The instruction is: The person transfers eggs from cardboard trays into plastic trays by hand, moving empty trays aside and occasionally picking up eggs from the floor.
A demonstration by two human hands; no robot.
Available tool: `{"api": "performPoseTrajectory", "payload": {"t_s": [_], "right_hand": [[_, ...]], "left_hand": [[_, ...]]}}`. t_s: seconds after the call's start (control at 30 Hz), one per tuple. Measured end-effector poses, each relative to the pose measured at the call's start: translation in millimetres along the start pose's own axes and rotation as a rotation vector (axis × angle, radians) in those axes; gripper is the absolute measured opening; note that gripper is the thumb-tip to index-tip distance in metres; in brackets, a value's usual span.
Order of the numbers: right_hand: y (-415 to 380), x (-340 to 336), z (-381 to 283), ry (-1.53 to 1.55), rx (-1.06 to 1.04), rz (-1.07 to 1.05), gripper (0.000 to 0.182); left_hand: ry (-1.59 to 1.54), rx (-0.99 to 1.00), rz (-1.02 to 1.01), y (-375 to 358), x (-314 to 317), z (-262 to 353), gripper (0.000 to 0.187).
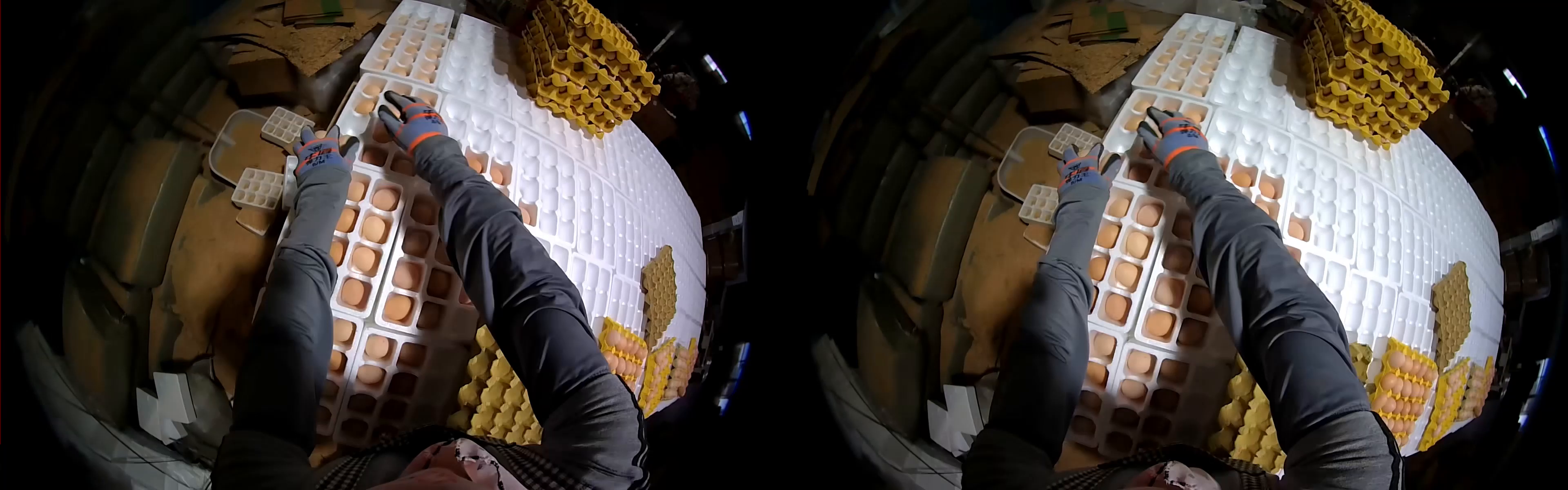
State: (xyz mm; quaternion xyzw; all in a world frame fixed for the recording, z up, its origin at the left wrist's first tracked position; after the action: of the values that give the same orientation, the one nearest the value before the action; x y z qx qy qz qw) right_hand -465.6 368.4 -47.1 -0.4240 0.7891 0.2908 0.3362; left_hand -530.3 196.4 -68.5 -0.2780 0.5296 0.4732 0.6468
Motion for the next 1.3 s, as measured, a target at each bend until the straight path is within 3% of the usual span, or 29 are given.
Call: {"api": "performPoseTrajectory", "payload": {"t_s": [0.03, 0.07, 0.13, 0.17, 0.2, 0.23, 0.3, 0.37, 0.4, 0.43, 0.5, 0.53, 0.57, 0.6, 0.63, 0.67, 0.7, 0.77, 0.83, 0.87, 0.9, 0.93, 0.97, 1.03, 1.07, 1.1, 1.13, 1.2, 1.3], "right_hand": [[3.7, -4.9, 20.5, 0.048, -0.031, 0.188, 0.052], [6.0, -12.3, 45.8, 0.096, -0.064, 0.373, 0.053], [17.4, -25.5, 78.7, 0.063, 0.015, 0.403, 0.061], [27.5, -22.4, 101.3, 0.067, 0.014, 0.443, 0.063], [25.9, -27.4, 103.6, 0.023, 0.023, 0.198, 0.066], [27.2, -26.3, 106.7, -0.273, -0.046, -0.013, 0.062], [11.1, -33.7, 109.4, -0.617, -0.072, -0.068, 0.058], [1.9, -43.6, 129.8, -0.468, -0.032, -0.059, 0.055], [-4.3, -50.2, 140.2, -0.326, -0.01, -0.052, 0.053], [-10.2, -58.5, 155.7, -0.167, -0.056, -0.028, 0.05], [-46.8, -78.1, 166.2, 0.254, 0.16, 0.175, 0.043], [-80.2, -104.0, 130.1, 0.597, 0.393, 0.275, 0.036], [-102.8, -115.3, 125.9, 0.791, 0.459, 0.314, 0.034], [-124.2, -122.6, 128.4, 0.774, 0.418, 0.362, 0.035], [-142.8, -124.4, 141.4, 0.73, 0.24, 0.375, 0.035], [-174.6, -139.3, 115.1, 0.776, 0.317, 0.336, 0.034], [-202.9, -154.1, 94.5, 0.571, 0.16, 0.366, 0.034], [-265.4, -177.5, 67.5, 0.288, -0.103, 0.355, 0.037], [-327.2, -209.5, 34.9, 0.031, -0.21, 0.194, 0.041], [-359.5, -217.8, 26.8, -0.022, -0.266, 0.09, 0.043], [-391.6, -220.1, 23.1, 0.01, -0.195, -0.044, 0.044], [-419.5, -219.6, 13.9, 0.002, -0.171, -0.058, 0.047], [-461.1, -212.9, 11.7, -0.239, -0.106, -0.046, 0.051], [-525.6, -192.0, 16.0, -0.418, 0.018, -0.254, 0.056], [-549.5, -185.6, 17.7, -0.512, -0.036, -0.331, 0.057], [-569.3, -178.3, 19.0, -0.611, -0.087, -0.407, 0.058], [-580.1, -172.8, 21.9, -0.53, -0.057, -0.355, 0.059], [-571.0, -183.7, 18.6, -0.375, -0.041, -0.345, 0.06], [-577.4, -202.3, 5.7, -0.447, -0.181, -0.297, 0.061]], "left_hand": [[-0.001, 0.0, 0.0, 4.9, 3.2, -1.4, 0.061], [-0.184, 0.089, 0.139, 12.1, 5.0, -3.0, 0.061], [-0.481, 0.271, 0.403, 32.9, 19.4, -1.9, 0.061], [-0.488, 0.278, 0.399, 43.9, 17.9, 3.6, 0.061], [-0.241, 0.224, 0.097, 56.6, 24.4, 11.5, 0.059], [0.012, 0.168, -0.198, 67.4, 29.9, 18.4, 0.056], [-0.051, 0.119, -0.232, 79.9, 38.4, 33.6, 0.052], [-0.983, -0.115, -0.11, 62.9, 26.8, 60.6, 0.051], [-1.144, 0.096, 0.123, 72.6, 61.0, 74.6, 0.048], [-1.3, 0.09, -0.073, 66.6, 63.7, 97.8, 0.04], [-1.635, 0.205, -0.179, 40.6, 64.2, 158.7, 0.033], [-1.405, 0.516, -0.002, 59.9, 109.5, 182.6, 0.033], [-1.172, 0.597, -0.04, 39.6, 91.5, 205.9, 0.035], [-1.029, 0.659, -0.03, 30.1, 94.4, 224.5, 0.039], [-0.883, 0.717, -0.025, 22.8, 105.9, 239.9, 0.043], [-0.293, 0.777, -0.155, 23.6, 116.9, 254.0, 0.047], [-0.052, 0.767, -0.171, 17.4, 125.7, 255.6, 0.048], [-0.189, 0.761, -0.053, 23.4, 130.2, 245.4, 0.044], [-0.886, 0.583, -0.169, 20.0, 125.8, 200.7, 0.041], [-0.875, 0.429, -0.297, 0.6, 104.1, 179.7, 0.041], [-0.856, 0.271, -0.414, -16.8, 78.2, 161.5, 0.041], [-0.8, 0.505, -0.146, -16.4, 102.2, 140.3, 0.039], [-0.736, 0.731, 0.122, -23.0, 127.2, 120.6, 0.038], [-0.61, 0.799, 0.194, -53.9, 101.7, 116.4, 0.036], [-0.497, 0.863, 0.285, -69.1, 95.6, 118.0, 0.035], [-0.441, 0.852, 0.228, -71.1, 99.2, 117.8, 0.032], [-0.344, 0.877, 0.195, -71.3, 99.7, 118.1, 0.029], [-0.272, 0.918, 0.289, -67.7, 111.8, 115.2, 0.024], [-0.503, 0.853, 0.124, -64.0, 103.8, 113.8, 0.026]]}}
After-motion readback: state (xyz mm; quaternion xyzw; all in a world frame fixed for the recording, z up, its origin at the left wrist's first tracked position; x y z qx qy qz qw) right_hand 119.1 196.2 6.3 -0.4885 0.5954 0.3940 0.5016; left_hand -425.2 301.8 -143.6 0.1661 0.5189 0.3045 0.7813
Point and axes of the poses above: each hand's wrist, its own y-axis towards the middle knuckle, its own x-axis out of the palm, z = x × y, the point moved 3 cm from there along y, towards the middle knuckle, and after that the axes turned 3 degrees about z, right-handed, at the moved point
